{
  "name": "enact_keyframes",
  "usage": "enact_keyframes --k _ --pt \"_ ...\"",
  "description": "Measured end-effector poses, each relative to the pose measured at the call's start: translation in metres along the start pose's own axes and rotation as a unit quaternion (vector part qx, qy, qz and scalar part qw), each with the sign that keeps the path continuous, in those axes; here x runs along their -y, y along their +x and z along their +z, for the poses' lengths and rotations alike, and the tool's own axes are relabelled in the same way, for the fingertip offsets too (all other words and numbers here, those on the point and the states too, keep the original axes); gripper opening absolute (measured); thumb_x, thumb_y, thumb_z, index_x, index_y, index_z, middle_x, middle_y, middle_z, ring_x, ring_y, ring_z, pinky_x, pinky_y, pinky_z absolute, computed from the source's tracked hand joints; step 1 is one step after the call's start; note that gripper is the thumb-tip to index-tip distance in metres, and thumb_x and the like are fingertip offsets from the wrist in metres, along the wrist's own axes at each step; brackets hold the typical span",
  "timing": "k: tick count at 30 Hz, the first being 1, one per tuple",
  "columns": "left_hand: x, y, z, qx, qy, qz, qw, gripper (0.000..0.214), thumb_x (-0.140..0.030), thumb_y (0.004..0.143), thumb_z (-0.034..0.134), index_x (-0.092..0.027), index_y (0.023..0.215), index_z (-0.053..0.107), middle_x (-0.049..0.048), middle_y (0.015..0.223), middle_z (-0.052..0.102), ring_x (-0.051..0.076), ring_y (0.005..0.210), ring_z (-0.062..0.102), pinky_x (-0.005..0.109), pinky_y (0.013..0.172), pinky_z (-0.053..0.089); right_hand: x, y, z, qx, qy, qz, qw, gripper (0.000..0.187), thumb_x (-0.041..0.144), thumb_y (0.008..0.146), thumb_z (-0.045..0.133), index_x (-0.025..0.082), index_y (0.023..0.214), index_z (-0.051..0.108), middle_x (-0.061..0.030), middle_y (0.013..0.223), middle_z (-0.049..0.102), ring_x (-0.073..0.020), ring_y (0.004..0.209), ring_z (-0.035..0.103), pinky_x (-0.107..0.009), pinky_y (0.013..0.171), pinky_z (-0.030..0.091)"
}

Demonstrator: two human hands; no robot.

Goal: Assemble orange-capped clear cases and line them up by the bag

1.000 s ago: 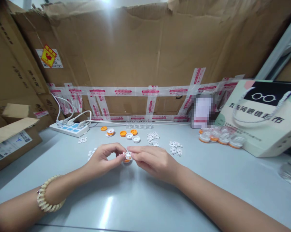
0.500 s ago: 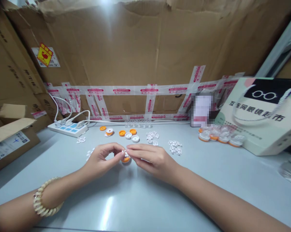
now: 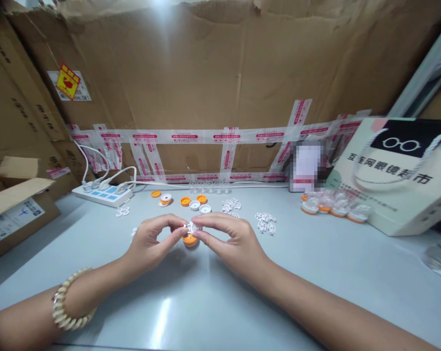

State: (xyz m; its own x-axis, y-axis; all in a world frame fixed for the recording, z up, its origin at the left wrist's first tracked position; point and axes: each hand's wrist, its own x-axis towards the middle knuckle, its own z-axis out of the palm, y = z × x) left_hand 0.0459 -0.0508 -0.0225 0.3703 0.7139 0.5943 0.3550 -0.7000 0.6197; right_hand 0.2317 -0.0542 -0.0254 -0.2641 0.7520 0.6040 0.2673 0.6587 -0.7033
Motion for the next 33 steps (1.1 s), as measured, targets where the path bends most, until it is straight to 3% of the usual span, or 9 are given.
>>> enact_keyframes --k 14,21,29,33 --pt "0.0011 -0.0023 0.0025 -0.06 0.072 0.104 0.99 0.005 -0.012 0.08 0.057 -0.016 0.079 0.061 0.0017 0.068 0.068 0.011 0.062 0.062 0.021 0.06 0.049 0.0069 0.0033 0.0027 0.039 0.161 0.155 0.974 0.017 0.029 0.071 0.067 0.021 0.086 0.067 -0.0024 0.081 0.071 -0.015 0.075 0.067 -0.03 0.073 0.057" --pt "0.0039 -0.0048 0.0045 -0.089 0.1 0.142 0.981 0.007 -0.01 0.08 0.056 -0.016 0.079 0.059 0.0023 0.068 0.068 0.012 0.061 0.061 0.024 0.059 0.047 0.0059 0.0003 0.0027 0.03 0.074 0.105 0.991 0.019 0.028 0.074 0.064 0.022 0.092 0.069 -0.0042 0.089 0.07 -0.0167 0.083 0.066 -0.033 0.077 0.055" --pt "0.0026 -0.0045 0.0036 -0.088 0.113 0.179 0.973 0.008 -0.009 0.079 0.056 -0.017 0.082 0.057 0.0019 0.067 0.067 0.013 0.059 0.061 0.025 0.058 0.046 0.0109 -0.0003 0.0028 0.044 0.128 0.129 0.982 0.018 0.029 0.074 0.065 0.02 0.089 0.067 -0.0035 0.083 0.072 -0.0171 0.076 0.069 -0.031 0.071 0.059" --pt "0.0036 -0.0043 0.0042 -0.08 0.107 0.187 0.973 0.01 -0.008 0.079 0.057 -0.017 0.083 0.057 0.0021 0.067 0.067 0.012 0.059 0.06 0.025 0.058 0.046 0.0107 -0.0014 -0.0004 0.038 0.059 0.068 0.995 0.016 0.025 0.076 0.063 0.021 0.089 0.069 -0.0031 0.085 0.073 -0.0165 0.076 0.069 -0.029 0.071 0.059"
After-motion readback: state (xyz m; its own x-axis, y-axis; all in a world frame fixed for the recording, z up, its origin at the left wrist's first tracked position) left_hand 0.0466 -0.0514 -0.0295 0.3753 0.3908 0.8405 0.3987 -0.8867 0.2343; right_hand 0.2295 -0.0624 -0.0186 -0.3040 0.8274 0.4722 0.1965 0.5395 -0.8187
